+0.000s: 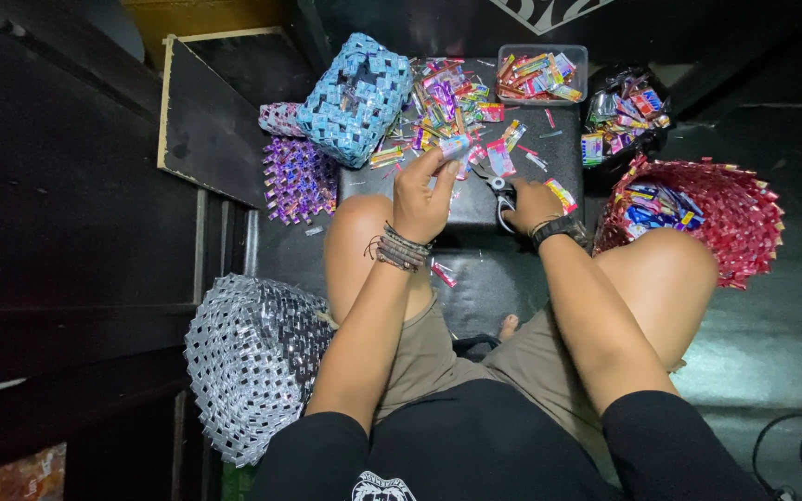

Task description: The person cuts small plastic wrappers using scissors and then folds the pieces by hand.

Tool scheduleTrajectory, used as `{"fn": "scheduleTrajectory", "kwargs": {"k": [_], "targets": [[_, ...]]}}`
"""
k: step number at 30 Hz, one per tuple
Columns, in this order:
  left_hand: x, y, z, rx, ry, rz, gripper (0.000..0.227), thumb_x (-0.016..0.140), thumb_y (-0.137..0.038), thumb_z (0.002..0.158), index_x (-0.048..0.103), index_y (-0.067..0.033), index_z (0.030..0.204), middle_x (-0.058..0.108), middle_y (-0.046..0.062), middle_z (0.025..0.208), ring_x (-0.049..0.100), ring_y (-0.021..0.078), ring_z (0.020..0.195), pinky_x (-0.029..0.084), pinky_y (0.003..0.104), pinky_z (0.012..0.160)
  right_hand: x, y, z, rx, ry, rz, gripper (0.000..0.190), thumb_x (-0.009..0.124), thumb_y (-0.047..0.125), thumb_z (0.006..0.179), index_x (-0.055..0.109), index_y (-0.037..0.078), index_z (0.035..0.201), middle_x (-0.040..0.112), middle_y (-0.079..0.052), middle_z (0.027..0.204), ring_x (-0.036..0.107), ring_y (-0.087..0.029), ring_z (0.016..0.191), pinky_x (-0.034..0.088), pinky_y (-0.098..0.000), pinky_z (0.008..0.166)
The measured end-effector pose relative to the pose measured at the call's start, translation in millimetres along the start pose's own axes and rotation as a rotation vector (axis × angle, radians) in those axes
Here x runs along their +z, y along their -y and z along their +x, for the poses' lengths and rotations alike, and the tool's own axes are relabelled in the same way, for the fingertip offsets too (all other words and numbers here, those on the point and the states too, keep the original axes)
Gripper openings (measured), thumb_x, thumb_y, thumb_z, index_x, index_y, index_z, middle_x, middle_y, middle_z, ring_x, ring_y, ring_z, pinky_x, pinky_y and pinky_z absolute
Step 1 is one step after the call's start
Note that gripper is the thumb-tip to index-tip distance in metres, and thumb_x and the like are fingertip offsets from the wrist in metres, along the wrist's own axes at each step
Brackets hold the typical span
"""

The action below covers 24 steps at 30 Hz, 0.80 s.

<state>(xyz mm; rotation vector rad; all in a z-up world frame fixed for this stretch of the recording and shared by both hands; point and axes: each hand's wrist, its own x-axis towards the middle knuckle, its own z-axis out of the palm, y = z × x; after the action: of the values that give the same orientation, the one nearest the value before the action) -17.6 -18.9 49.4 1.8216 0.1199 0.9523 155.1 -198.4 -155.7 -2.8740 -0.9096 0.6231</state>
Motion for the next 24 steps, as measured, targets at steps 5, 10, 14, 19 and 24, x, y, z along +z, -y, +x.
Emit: {"fn": "scheduleTrajectory", "kwargs": {"k": [5, 10, 14, 19, 24], "targets": [[3, 5, -1, 0.005, 0.000, 0.009, 0.014, 0.061, -0.007, 0.100, 0.073, -0.0032, 0.106, 0.073, 0.015, 0.079, 0.071, 0.0378, 0.079, 0.055, 0.042, 0.075, 11, 1, 3, 0.000, -0.042, -0.057, 0.072, 0.082, 0.037, 0.080, 0.059, 0.014, 0.144, 0.068, -0.020, 0.118, 0.067, -0.041, 0.116, 0.057, -0.0506, 0.095], [3, 5, 1, 0.007, 0.024, 0.023, 0.015, 0.063, -0.007, 0.099, 0.076, -0.0084, 0.108, 0.075, 0.013, 0.082, 0.071, 0.0377, 0.084, 0.055, 0.042, 0.078, 6, 9, -4, -0.035, -0.128, -0.121, 0.070, 0.083, 0.031, 0.082, 0.059, 0.012, 0.145, 0.067, -0.021, 0.113, 0.067, -0.043, 0.111, 0.058, -0.0509, 0.093], [5, 7, 1, -0.037, 0.035, 0.018, 0.011, 0.064, -0.008, 0.098, 0.073, -0.0086, 0.094, 0.070, 0.011, 0.072, 0.070, 0.0340, 0.078, 0.054, 0.038, 0.076, 12, 11, -4, -0.080, -0.266, -0.192, 0.066, 0.083, 0.025, 0.081, 0.062, 0.010, 0.142, 0.069, -0.021, 0.101, 0.071, -0.040, 0.099, 0.061, -0.0484, 0.083], [7, 19, -4, -0.102, -0.004, -0.026, 0.017, 0.061, -0.010, 0.102, 0.076, -0.0056, 0.109, 0.075, 0.015, 0.083, 0.073, 0.0285, 0.086, 0.055, 0.039, 0.079, 26, 7, 12, -0.061, -0.320, -0.223, 0.053, 0.077, 0.023, 0.084, 0.068, 0.014, 0.136, 0.071, -0.018, 0.098, 0.071, -0.037, 0.098, 0.061, -0.0478, 0.080], [13, 30, -7, -0.250, 0.008, -0.071, 0.035, 0.066, -0.019, 0.101, 0.067, -0.0015, 0.131, 0.076, 0.018, 0.110, 0.071, 0.0237, 0.104, 0.055, 0.043, 0.095, -41, 35, -7, -0.054, -0.439, 0.430, 0.033, 0.076, 0.039, 0.088, 0.078, 0.021, 0.115, 0.076, -0.011, 0.092, 0.072, -0.037, 0.095, 0.058, -0.0505, 0.079]]}}
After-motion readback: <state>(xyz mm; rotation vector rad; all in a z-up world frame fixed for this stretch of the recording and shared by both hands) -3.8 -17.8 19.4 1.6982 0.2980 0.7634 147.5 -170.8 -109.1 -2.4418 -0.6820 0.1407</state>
